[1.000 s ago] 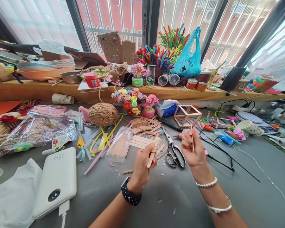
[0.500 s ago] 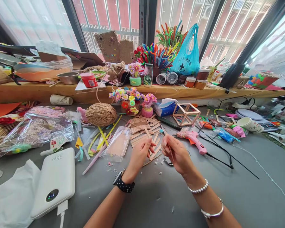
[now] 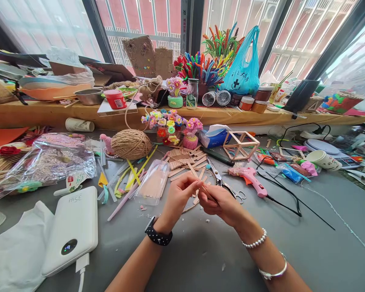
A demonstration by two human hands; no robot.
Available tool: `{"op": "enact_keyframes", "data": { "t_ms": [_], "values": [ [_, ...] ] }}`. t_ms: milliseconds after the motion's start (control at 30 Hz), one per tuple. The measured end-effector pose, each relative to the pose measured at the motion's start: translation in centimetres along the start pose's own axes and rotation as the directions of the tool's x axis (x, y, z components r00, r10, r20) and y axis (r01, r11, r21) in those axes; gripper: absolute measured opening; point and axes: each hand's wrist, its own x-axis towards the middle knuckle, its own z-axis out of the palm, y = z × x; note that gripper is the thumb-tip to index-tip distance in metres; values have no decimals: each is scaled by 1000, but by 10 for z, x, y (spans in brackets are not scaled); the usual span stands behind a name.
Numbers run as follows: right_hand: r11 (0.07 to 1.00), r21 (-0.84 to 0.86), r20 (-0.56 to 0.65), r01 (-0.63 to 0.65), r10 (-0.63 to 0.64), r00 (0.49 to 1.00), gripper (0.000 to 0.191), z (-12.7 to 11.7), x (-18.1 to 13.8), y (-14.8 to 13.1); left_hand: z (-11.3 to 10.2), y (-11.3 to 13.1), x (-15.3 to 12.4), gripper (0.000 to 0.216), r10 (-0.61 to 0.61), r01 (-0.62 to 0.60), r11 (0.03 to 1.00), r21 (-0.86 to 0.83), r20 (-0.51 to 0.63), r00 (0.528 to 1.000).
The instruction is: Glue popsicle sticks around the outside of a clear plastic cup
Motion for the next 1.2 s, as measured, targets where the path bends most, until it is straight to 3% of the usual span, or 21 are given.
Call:
{"op": "enact_keyframes", "data": {
  "t_ms": [133,267,367,433,500,533,600,700,833,933,1033,1200],
  "values": [
    [991,-112,-40,75,-80,996,36,0,0,1,-6,6,2,23,-54,52,997,51,27,998],
    [997,-69,2,33,-33,999,34,-2,-1,1,-16,16,4,23,-84,70,975,213,57,995],
    [1000,14,21,-9,9,1000,34,-4,0,2,-27,23,4,29,12,20,903,429,-70,997],
    [998,63,4,-21,20,1000,33,-5,1,3,-36,28,3,31,226,-31,743,668,-207,952],
    [996,92,-23,-14,17,1000,31,-4,1,3,-44,33,1,32,416,36,448,893,-244,876],
    [995,100,-30,-10,13,999,31,-4,1,3,-47,35,0,33,452,105,307,946,-242,859],
    [994,113,-31,-6,10,999,30,-3,0,3,-53,36,-1,36,422,235,123,964,-265,867],
    [989,145,-22,-6,9,1000,29,-3,0,2,-57,33,-1,54,235,359,-1,933,-349,907],
    [977,210,-40,27,-19,999,25,-3,2,2,-58,30,2,67,-5,438,5,899,-438,899],
    [953,303,-124,25,13,992,23,-3,2,1,-58,33,5,71,-117,478,44,877,-471,875],
    [879,471,-155,69,5,988,19,-1,0,-2,-59,34,5,74,-145,486,54,872,-475,868],
    [742,650,-88,163,-139,986,15,2,-3,-5,-59,32,4,68,-118,467,42,883,-460,880]
  ]
}}
